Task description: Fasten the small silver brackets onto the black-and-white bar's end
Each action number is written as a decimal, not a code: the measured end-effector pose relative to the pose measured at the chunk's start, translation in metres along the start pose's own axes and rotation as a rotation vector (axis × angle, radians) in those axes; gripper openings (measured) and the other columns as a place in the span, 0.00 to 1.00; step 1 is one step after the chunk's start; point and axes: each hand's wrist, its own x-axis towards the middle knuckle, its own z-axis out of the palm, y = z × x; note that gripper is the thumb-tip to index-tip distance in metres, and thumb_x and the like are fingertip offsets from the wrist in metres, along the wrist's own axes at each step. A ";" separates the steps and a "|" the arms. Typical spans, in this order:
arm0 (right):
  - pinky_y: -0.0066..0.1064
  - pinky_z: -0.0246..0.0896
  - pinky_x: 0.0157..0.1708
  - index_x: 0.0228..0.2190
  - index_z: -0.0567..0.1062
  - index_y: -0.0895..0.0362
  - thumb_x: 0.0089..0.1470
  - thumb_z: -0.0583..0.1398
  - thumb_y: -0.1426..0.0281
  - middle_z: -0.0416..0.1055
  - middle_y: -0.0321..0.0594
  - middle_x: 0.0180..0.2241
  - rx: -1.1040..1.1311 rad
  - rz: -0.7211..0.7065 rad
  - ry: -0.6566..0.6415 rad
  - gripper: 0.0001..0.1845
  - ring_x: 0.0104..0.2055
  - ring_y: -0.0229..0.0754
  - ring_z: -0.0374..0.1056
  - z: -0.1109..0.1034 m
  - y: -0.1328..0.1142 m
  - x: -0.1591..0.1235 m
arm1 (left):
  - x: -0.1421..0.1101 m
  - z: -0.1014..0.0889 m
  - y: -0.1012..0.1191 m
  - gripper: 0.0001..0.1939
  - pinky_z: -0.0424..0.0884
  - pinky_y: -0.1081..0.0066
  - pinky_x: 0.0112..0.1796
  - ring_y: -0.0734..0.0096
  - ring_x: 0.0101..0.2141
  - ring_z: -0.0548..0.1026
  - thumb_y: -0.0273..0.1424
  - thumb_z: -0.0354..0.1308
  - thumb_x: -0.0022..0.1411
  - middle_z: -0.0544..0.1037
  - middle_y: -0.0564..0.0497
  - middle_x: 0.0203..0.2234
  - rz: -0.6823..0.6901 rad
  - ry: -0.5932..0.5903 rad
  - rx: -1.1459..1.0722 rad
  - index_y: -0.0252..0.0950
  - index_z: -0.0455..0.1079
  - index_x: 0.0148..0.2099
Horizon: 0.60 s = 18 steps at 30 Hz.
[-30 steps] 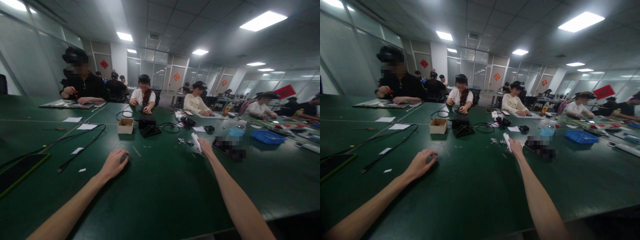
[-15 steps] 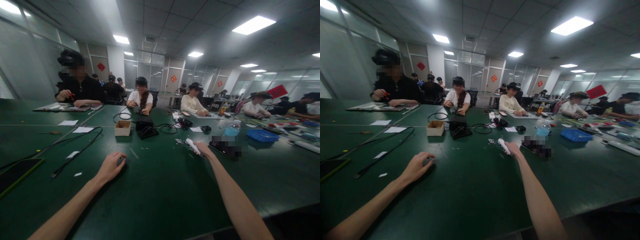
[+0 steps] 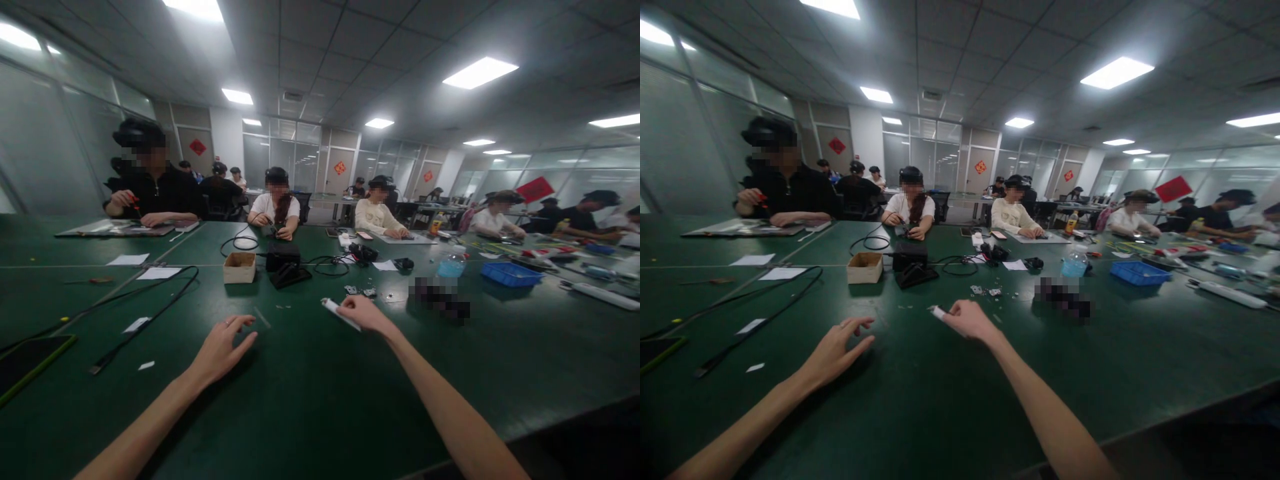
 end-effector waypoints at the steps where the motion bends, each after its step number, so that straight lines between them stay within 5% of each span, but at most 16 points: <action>1: 0.28 0.60 0.28 0.31 0.76 0.59 0.45 0.63 0.56 0.74 0.43 0.32 -0.048 -0.085 -0.074 0.18 0.32 0.41 0.69 0.017 -0.016 -0.010 | -0.001 0.002 0.006 0.21 0.70 0.59 0.41 0.60 0.39 0.73 0.43 0.48 0.62 0.74 0.45 0.43 -0.005 -0.032 -0.022 0.38 0.66 0.52; 6: 0.29 0.56 0.23 0.31 0.73 0.59 0.47 0.59 0.54 0.73 0.42 0.30 -0.251 -0.310 -0.172 0.19 0.29 0.43 0.68 0.089 -0.077 -0.066 | -0.006 0.015 0.032 0.22 0.70 0.61 0.43 0.60 0.41 0.73 0.42 0.48 0.63 0.72 0.44 0.45 0.060 -0.137 -0.096 0.37 0.63 0.55; 11: 0.27 0.57 0.25 0.30 0.72 0.57 0.54 0.53 0.50 0.71 0.37 0.28 -0.235 -0.531 -0.180 0.23 0.28 0.38 0.65 0.088 -0.070 -0.061 | -0.003 0.020 0.031 0.16 0.71 0.65 0.42 0.63 0.38 0.74 0.35 0.43 0.65 0.74 0.47 0.38 0.122 -0.135 -0.148 0.38 0.70 0.46; 15: 0.33 0.58 0.42 0.36 0.72 0.59 0.57 0.52 0.61 0.70 0.44 0.36 -0.262 -0.438 0.367 0.15 0.40 0.43 0.64 0.024 -0.007 -0.015 | -0.001 0.021 0.021 0.17 0.72 0.65 0.42 0.63 0.40 0.74 0.33 0.42 0.65 0.74 0.47 0.41 0.126 -0.144 -0.179 0.39 0.70 0.47; 18: 0.45 0.50 0.51 0.43 0.69 0.60 0.53 0.55 0.64 0.64 0.52 0.47 -0.365 -0.107 0.914 0.18 0.51 0.53 0.56 -0.042 0.062 0.003 | -0.001 0.023 0.016 0.17 0.72 0.63 0.44 0.61 0.42 0.74 0.32 0.42 0.65 0.73 0.46 0.44 0.105 -0.172 -0.187 0.39 0.69 0.49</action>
